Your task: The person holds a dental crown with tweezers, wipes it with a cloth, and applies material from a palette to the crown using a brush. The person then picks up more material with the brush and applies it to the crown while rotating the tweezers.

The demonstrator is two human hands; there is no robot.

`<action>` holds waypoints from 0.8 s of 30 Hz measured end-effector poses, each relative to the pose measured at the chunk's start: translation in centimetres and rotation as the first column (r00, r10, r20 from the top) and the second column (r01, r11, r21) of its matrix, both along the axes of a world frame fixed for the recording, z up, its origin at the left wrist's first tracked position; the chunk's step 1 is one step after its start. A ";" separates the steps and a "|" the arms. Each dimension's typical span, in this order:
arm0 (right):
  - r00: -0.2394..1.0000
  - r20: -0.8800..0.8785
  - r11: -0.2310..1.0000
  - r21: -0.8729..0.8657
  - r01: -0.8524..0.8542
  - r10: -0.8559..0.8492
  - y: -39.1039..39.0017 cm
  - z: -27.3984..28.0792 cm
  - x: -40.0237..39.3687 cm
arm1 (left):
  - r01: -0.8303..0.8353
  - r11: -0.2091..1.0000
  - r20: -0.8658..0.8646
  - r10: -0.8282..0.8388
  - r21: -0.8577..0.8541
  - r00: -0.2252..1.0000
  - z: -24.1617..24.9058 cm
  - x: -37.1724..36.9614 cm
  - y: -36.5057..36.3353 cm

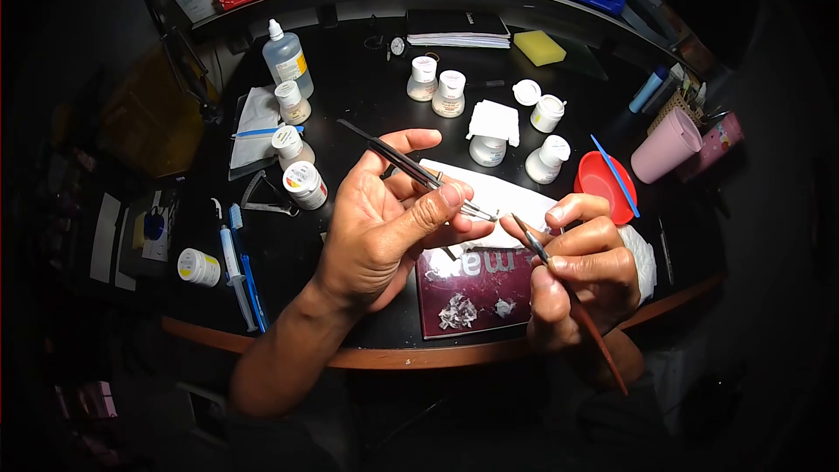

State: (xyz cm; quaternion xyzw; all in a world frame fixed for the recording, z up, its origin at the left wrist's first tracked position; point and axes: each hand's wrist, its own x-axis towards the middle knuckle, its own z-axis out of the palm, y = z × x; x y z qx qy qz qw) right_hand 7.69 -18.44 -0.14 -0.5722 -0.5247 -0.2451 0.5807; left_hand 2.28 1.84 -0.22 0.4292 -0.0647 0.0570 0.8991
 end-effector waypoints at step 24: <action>0.894 -0.438 0.851 -0.500 -0.159 -0.090 -1.8 -3.2 0.0 | -0.401 0.871 0.144 0.374 0.284 0.916 -1.4 1.9 3.3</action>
